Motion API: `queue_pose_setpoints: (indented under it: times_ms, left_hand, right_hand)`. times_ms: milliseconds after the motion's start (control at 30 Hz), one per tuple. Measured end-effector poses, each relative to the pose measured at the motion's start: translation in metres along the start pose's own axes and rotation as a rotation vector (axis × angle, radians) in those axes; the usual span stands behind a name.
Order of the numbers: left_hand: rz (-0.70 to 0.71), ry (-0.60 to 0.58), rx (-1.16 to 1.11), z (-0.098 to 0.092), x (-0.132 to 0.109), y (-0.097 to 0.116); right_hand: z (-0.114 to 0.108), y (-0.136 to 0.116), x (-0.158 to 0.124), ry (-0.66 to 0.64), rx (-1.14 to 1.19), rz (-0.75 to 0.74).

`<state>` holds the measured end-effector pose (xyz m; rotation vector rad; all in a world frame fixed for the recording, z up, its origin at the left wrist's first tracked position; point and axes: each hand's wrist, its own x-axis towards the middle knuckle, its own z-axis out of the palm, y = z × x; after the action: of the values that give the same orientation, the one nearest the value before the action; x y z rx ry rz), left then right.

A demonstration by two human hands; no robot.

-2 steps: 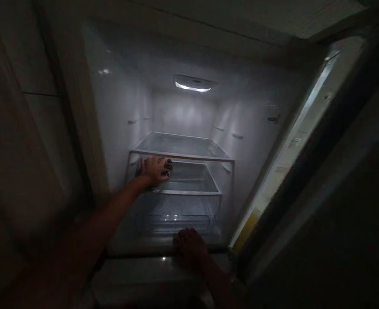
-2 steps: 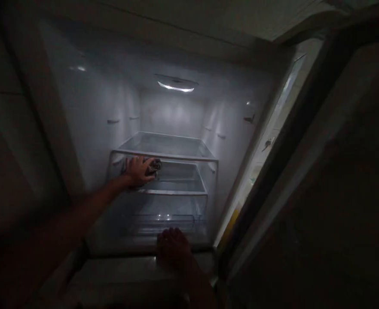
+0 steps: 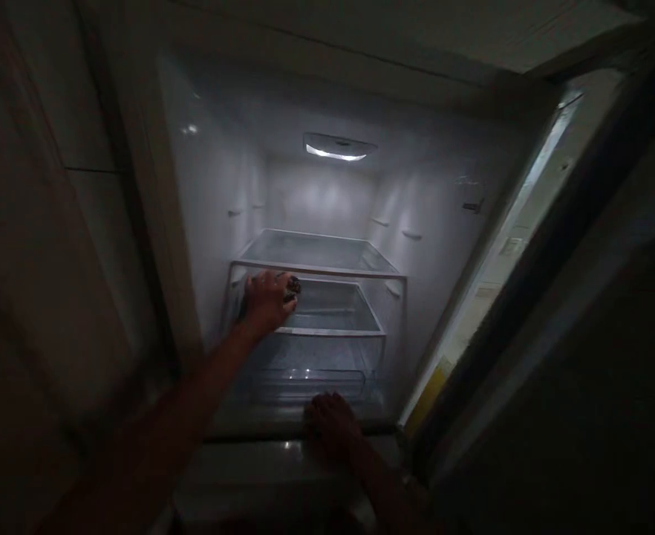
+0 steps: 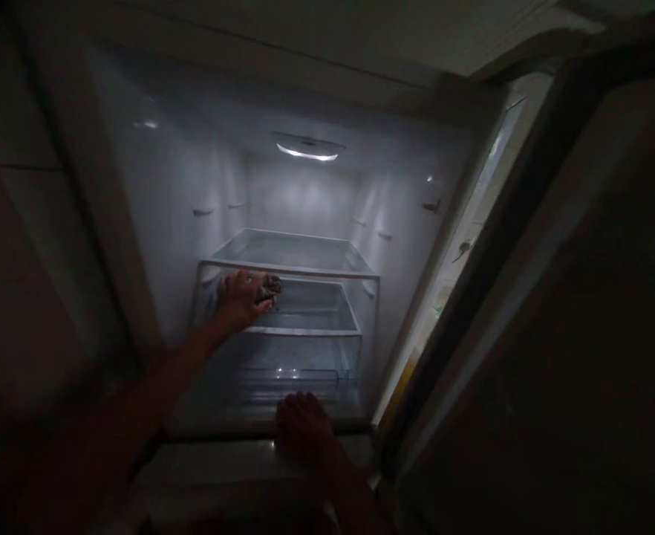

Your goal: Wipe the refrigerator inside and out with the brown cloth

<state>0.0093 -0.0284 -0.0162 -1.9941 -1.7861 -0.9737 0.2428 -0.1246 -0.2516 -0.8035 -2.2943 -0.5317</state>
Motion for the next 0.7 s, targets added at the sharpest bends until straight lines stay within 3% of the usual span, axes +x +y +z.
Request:
queue_pose_setpoints:
  times_ms: [100, 167, 233, 300, 367, 467, 567, 633, 700]
  left_hand:
    - [0.028, 0.282, -0.156, 0.009, -0.08, 0.0]
    - [0.216, 0.33, -0.202, 0.024, -0.15, -0.015]
    - [0.491, 0.183, -0.191, 0.037, -0.212, -0.037]
    - [0.682, -0.016, -0.16, 0.042, -0.25, -0.06]
    - [0.766, -0.163, -0.138, 0.04, -0.264, -0.077]
    - [0.795, -0.246, -0.132, 0.047, -0.264, -0.088]
    - [0.639, -0.266, -0.118, 0.079, -0.272, -0.091]
    - [0.473, -0.25, -0.151, 0.107, -0.281, -0.096]
    - [0.416, -0.257, -0.23, 0.131, -0.287, -0.102]
  right_hand:
    - [-0.017, -0.014, 0.027, 0.065, 0.059, 0.036]
    - [-0.031, -0.015, 0.061, 0.172, 0.087, 0.121]
    - [-0.044, -0.01, 0.108, 0.265, 0.089, 0.256]
    - [-0.052, -0.002, 0.164, 0.225, 0.101, 0.379]
    - [-0.05, 0.008, 0.22, 0.083, 0.15, 0.489]
    - [-0.03, 0.021, 0.288, -0.199, 0.255, 0.647]
    - [0.002, 0.032, 0.326, -0.408, 0.347, 0.684]
    - [0.023, 0.038, 0.34, -0.382, 0.382, 0.764]
    - [0.038, 0.042, 0.353, -0.283, 0.4, 0.909]
